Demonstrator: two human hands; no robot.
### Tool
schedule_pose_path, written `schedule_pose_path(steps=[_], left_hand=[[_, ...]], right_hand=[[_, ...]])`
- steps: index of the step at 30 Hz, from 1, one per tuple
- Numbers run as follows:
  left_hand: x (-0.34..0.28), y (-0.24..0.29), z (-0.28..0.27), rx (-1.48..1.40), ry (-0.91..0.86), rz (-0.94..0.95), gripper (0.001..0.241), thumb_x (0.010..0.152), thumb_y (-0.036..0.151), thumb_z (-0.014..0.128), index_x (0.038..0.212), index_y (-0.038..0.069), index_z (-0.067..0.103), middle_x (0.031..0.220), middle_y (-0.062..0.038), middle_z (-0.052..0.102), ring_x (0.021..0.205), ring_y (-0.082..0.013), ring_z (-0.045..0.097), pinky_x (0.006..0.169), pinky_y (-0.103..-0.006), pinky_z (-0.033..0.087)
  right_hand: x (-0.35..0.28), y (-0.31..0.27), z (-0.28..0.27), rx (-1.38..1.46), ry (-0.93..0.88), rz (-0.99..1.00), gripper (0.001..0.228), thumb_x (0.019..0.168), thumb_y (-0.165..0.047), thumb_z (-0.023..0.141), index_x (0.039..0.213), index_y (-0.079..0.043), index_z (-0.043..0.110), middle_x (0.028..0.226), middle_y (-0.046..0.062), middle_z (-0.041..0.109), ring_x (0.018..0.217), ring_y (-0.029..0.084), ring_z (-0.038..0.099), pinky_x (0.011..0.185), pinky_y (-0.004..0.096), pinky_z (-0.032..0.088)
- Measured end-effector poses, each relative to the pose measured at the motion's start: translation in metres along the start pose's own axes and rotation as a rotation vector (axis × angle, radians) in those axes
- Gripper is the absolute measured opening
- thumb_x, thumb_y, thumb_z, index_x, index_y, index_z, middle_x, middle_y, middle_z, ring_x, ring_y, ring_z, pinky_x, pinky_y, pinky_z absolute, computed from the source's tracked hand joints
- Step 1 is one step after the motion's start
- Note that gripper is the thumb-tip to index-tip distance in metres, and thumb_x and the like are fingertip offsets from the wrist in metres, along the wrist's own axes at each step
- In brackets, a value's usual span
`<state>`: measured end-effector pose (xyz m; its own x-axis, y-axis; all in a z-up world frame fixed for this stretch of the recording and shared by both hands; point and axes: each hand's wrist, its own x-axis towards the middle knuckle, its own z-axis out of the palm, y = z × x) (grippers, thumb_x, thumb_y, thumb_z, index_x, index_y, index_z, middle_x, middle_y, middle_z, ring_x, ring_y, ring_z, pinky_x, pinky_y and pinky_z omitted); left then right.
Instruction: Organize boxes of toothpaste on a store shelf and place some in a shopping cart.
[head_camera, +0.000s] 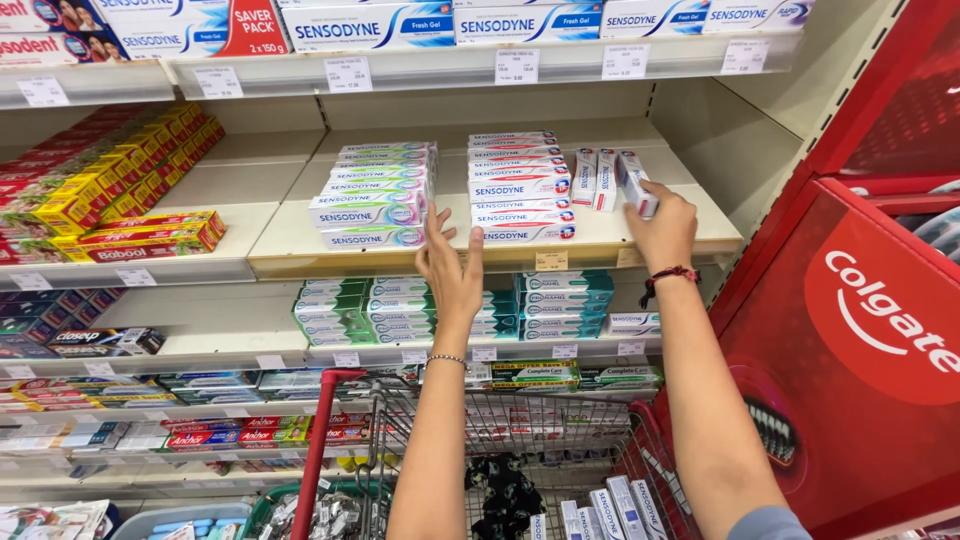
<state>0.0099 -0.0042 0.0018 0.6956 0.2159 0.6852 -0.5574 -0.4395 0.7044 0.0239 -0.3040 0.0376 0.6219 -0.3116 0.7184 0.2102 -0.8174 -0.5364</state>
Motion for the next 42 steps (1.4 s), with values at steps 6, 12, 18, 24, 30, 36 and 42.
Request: schedule_pose_path(steps=[6, 12, 18, 24, 30, 36, 42], left_hand=[[-0.012, 0.017, 0.017, 0.062, 0.066, 0.118, 0.056, 0.106, 0.048, 0.049, 0.154, 0.019, 0.046, 0.157, -0.005, 0.058, 0.149, -0.0251, 0.049, 0.128, -0.0489, 0.017], [-0.021, 0.091, 0.052, -0.486, -0.524, 0.2, 0.072, 0.106, 0.041, 0.051, 0.163, 0.011, 0.02, 0.172, -0.016, 0.018, 0.155, -0.0305, 0.032, 0.125, -0.0449, 0.029], [-0.022, 0.068, 0.093, -0.891, -0.495, 0.054, 0.079, 0.108, 0.023, 0.06, 0.167, 0.006, 0.009, 0.16, -0.022, 0.038, 0.144, -0.0241, 0.04, 0.12, -0.0387, 0.035], [-0.001, 0.056, 0.047, -1.073, -0.242, -0.207, 0.055, 0.101, 0.006, 0.067, 0.153, -0.001, 0.05, 0.124, -0.017, 0.07, 0.106, -0.0181, 0.067, 0.09, -0.0301, 0.06], [0.029, 0.059, -0.012, -0.991, -0.37, -0.121, 0.051, 0.095, 0.005, 0.07, 0.142, 0.006, 0.05, 0.12, -0.014, 0.072, 0.109, -0.0163, 0.07, 0.095, -0.029, 0.061], [0.047, 0.066, -0.027, -0.34, -0.316, -0.062, 0.043, 0.091, 0.015, 0.078, 0.13, 0.008, 0.061, 0.104, -0.016, 0.076, 0.091, -0.0202, 0.072, 0.08, -0.0311, 0.06], [0.037, 0.047, -0.004, -0.38, -0.329, 0.048, 0.036, 0.094, 0.02, 0.079, 0.125, 0.006, 0.069, 0.107, -0.011, 0.077, 0.095, -0.0145, 0.073, 0.082, -0.0274, 0.059]], right_hand=[[-0.018, 0.009, -0.007, 0.088, 0.243, -0.031, 0.034, 0.089, -0.01, 0.079, 0.122, -0.001, 0.076, 0.101, 0.027, 0.075, 0.091, 0.035, 0.075, 0.087, 0.042, 0.059], [-0.053, -0.059, -0.026, 0.478, 0.329, -0.149, 0.04, 0.093, -0.003, 0.077, 0.132, 0.001, 0.068, 0.116, 0.02, 0.074, 0.101, 0.028, 0.075, 0.093, 0.035, 0.064], [-0.08, -0.123, -0.036, 0.346, 0.287, -0.451, 0.057, 0.089, -0.001, 0.078, 0.142, 0.001, 0.057, 0.129, 0.021, 0.071, 0.113, 0.031, 0.074, 0.096, 0.038, 0.059], [-0.075, -0.128, -0.034, 0.453, 0.204, -0.458, 0.062, 0.097, 0.002, 0.067, 0.155, 0.001, 0.045, 0.138, 0.016, 0.069, 0.132, 0.03, 0.067, 0.114, 0.04, 0.05], [-0.03, -0.088, -0.013, 0.69, 0.047, -0.291, 0.052, 0.102, -0.003, 0.07, 0.151, 0.004, 0.051, 0.135, 0.018, 0.066, 0.125, 0.026, 0.063, 0.106, 0.036, 0.051], [-0.031, -0.061, 0.022, 0.879, -0.121, -0.144, 0.029, 0.103, -0.007, 0.071, 0.131, 0.0, 0.066, 0.115, 0.01, 0.075, 0.109, 0.015, 0.071, 0.095, 0.029, 0.058], [-0.034, -0.099, 0.007, 0.474, 0.123, -0.274, 0.043, 0.092, -0.015, 0.083, 0.128, 0.002, 0.068, 0.116, 0.016, 0.068, 0.105, 0.019, 0.066, 0.088, 0.029, 0.055]])
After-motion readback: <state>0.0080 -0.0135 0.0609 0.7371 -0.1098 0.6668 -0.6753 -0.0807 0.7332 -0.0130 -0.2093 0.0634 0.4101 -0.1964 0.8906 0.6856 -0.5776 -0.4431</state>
